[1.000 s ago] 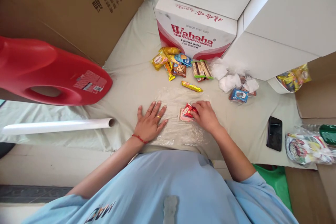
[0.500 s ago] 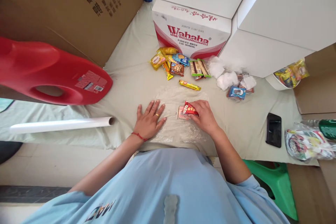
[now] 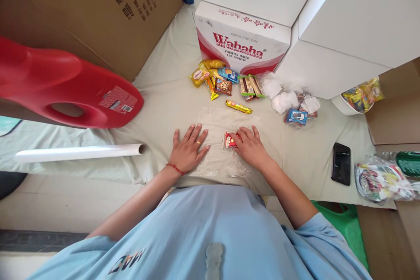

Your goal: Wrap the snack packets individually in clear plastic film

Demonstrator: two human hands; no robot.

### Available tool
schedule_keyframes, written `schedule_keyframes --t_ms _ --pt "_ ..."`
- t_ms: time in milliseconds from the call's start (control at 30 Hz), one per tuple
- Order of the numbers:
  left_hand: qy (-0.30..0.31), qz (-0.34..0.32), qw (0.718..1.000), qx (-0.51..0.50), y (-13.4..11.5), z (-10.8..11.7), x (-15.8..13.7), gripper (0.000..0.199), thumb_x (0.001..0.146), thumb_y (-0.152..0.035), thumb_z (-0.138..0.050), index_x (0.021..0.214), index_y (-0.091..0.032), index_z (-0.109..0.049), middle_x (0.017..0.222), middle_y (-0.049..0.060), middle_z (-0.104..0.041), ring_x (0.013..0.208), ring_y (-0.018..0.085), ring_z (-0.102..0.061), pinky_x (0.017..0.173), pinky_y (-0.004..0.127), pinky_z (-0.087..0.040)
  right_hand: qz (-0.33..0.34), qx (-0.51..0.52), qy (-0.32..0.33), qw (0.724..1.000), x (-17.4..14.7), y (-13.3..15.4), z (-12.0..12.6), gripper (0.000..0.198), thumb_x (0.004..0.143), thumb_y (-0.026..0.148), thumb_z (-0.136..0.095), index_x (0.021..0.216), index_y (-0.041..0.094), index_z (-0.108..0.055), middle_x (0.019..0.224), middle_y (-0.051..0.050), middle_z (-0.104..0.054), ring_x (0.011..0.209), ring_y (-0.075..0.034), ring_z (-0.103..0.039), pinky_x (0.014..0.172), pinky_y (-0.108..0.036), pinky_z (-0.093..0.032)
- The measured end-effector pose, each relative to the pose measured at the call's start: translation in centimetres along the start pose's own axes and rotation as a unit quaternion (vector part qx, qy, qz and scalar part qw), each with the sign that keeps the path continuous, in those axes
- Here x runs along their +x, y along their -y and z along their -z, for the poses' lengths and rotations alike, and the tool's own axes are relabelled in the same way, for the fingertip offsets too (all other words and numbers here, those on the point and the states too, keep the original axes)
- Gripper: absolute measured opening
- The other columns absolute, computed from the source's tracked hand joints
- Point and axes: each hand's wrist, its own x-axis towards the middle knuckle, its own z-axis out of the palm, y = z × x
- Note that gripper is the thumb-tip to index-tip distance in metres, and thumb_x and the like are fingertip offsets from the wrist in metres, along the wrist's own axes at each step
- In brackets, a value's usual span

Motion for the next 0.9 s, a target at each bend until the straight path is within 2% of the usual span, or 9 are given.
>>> schedule_keyframes --t_ms 200,467,567,700,900 --pt "0.001 -0.007 1.000 0.003 0.1 -0.2 0.0 0.061 0.108 -0.053 -0.039 0.164 -0.029 -0.040 0.176 0.010 -0.028 0.163 0.033 -0.028 0.129 0.073 0.002 0.002 -0.004 -0.012 1.000 -0.1 -0.5 -0.3 0.055 0.101 0.032 -0.065 0.153 0.017 -0.055 0.142 -0.017 -0.064 0.145 -0.036 -0.044 0.127 -0.066 -0.019" --pt "-0.002 0.000 1.000 -0.002 0.1 -0.3 -0.1 0.061 0.108 -0.053 -0.039 0.165 -0.032 -0.038 0.176 0.009 -0.029 0.163 0.033 -0.028 0.129 0.071 0.005 0.000 -0.008 -0.034 0.999 -0.1 -1.1 -0.9 0.052 0.101 0.026 -0.062 0.152 0.015 -0.056 0.132 -0.018 -0.065 0.140 -0.034 -0.047 0.127 -0.061 -0.023" --pt "-0.003 0.001 1.000 -0.001 0.1 -0.3 -0.1 0.061 0.107 -0.052 -0.040 0.166 -0.033 -0.037 0.176 0.008 -0.029 0.163 0.033 -0.028 0.130 0.070 0.006 -0.012 0.001 -0.034 0.999 -0.5 -1.8 -0.8 0.052 0.102 0.032 -0.062 0.152 0.016 -0.056 0.131 -0.018 -0.066 0.139 -0.035 -0.047 0.126 -0.063 -0.025" --pt "-0.008 -0.002 1.000 0.000 0.1 -0.3 -0.1 0.061 0.107 -0.052 -0.040 0.165 -0.033 -0.037 0.176 0.008 -0.028 0.163 0.032 -0.027 0.130 0.070 0.006 -0.020 -0.003 -0.037 0.999 -0.6 -1.6 -1.1 0.057 0.103 0.041 -0.062 0.153 0.016 -0.054 0.135 -0.018 -0.064 0.142 -0.037 -0.044 0.126 -0.065 -0.022" --pt "-0.005 0.001 1.000 0.003 0.0 -0.3 -0.1 0.061 0.108 -0.052 -0.040 0.165 -0.032 -0.039 0.175 0.009 -0.030 0.163 0.033 -0.029 0.130 0.070 0.007 -0.022 -0.009 -0.040 0.999 -0.5 -1.8 -1.3 0.049 0.104 0.031 -0.057 0.150 0.017 -0.056 0.128 -0.018 -0.064 0.137 -0.035 -0.048 0.126 -0.061 -0.025"
